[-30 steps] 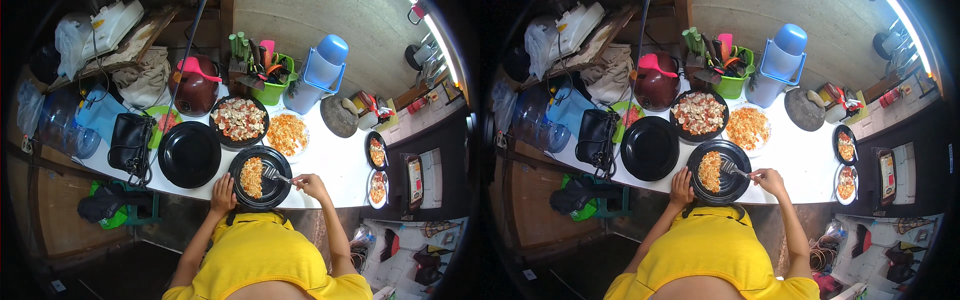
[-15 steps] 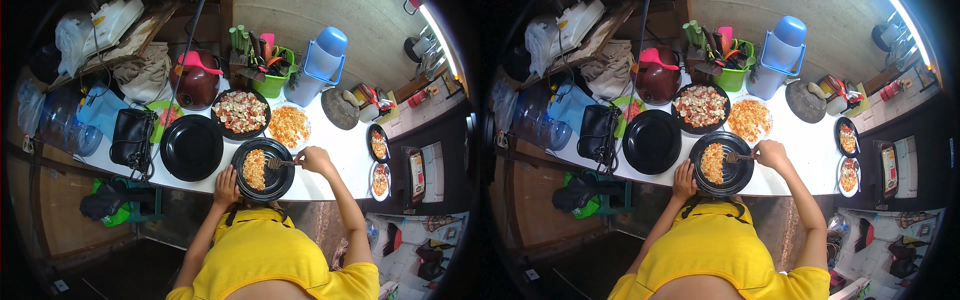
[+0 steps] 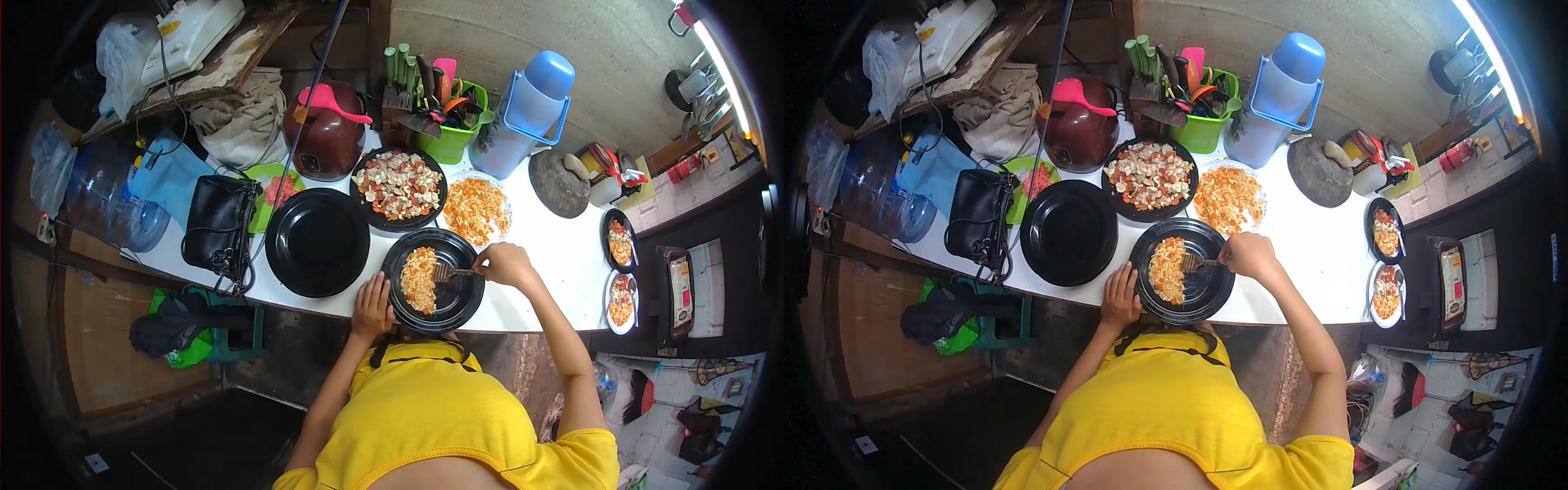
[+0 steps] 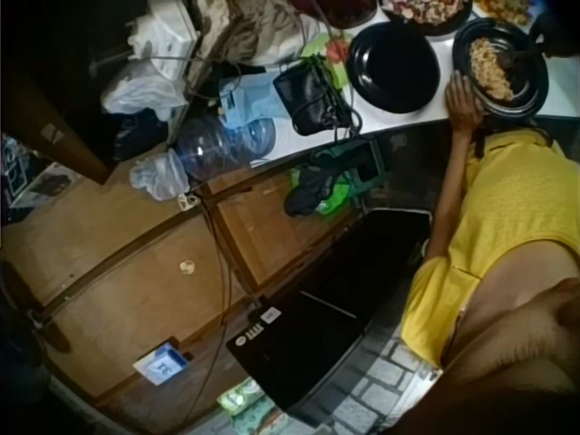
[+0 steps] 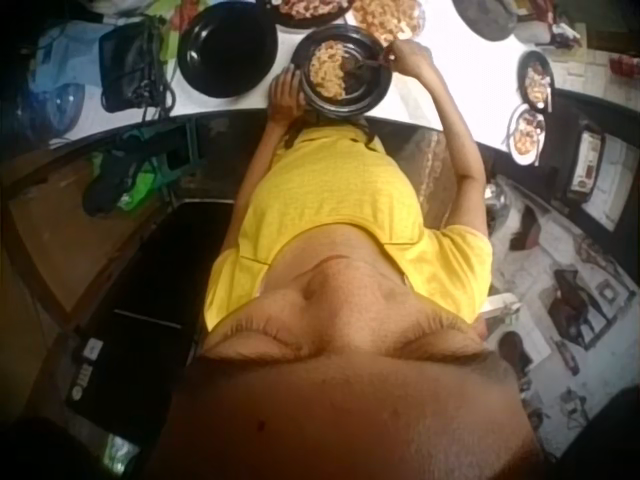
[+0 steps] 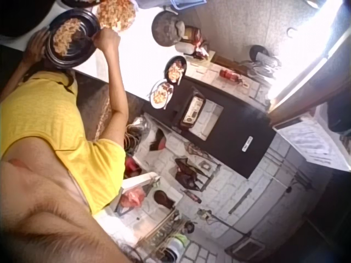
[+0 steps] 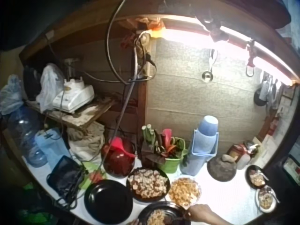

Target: The person uses a fork to transfer shredded food from a white plate to a black plate, spreading it evenly. They then add pieces of a white and red mixture from another plate onto the shredded food. The person continues to arrange the food on the black plate using the fork.

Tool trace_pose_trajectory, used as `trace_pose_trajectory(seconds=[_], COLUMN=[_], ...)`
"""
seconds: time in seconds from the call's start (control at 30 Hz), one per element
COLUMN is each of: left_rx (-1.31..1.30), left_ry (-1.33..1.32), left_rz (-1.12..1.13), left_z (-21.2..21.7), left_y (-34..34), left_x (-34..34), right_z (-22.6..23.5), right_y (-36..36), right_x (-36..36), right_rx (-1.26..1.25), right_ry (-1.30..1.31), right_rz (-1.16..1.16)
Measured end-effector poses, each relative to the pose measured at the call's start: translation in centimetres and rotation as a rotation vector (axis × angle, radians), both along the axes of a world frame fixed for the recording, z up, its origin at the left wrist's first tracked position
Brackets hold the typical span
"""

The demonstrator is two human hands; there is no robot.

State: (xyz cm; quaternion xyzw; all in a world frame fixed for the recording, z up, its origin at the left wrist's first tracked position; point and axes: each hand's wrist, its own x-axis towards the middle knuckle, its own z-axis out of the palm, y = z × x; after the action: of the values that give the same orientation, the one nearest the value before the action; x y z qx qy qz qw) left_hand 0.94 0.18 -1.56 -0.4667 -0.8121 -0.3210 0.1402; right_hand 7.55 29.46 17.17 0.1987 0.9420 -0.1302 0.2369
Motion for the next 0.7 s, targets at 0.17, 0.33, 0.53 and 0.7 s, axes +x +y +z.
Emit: trace_pose_trajectory(seconds=[0.17, 0.33, 0.53, 0.7], left_rx=[-0.004, -0.004, -0.015, -0.011], left_ry=[0.001, 0.011, 0.013, 0.009], left_rz=[-0.001, -0.003, -0.008, -0.012], left_z=[0.1, 0.2, 0.1, 0.4], left_y=[-0.1, -0.1, -0.3, -0.3], left_x=[-0.1, -0.2, -0.3, -0.3], right_z=[1.3, 0.6, 2.7, -0.1], right_y=[-0.7, -1.1, -2.3, -1.6], right_x=[0.6, 1.8, 2.5, 5.7], right_rx=[0.047, 0.075, 0.019, -0.341], right_ry=[-0.006, -0.035, 0.032, 0.202], right_rz=[0.057, 0.119, 0.077, -0.046])
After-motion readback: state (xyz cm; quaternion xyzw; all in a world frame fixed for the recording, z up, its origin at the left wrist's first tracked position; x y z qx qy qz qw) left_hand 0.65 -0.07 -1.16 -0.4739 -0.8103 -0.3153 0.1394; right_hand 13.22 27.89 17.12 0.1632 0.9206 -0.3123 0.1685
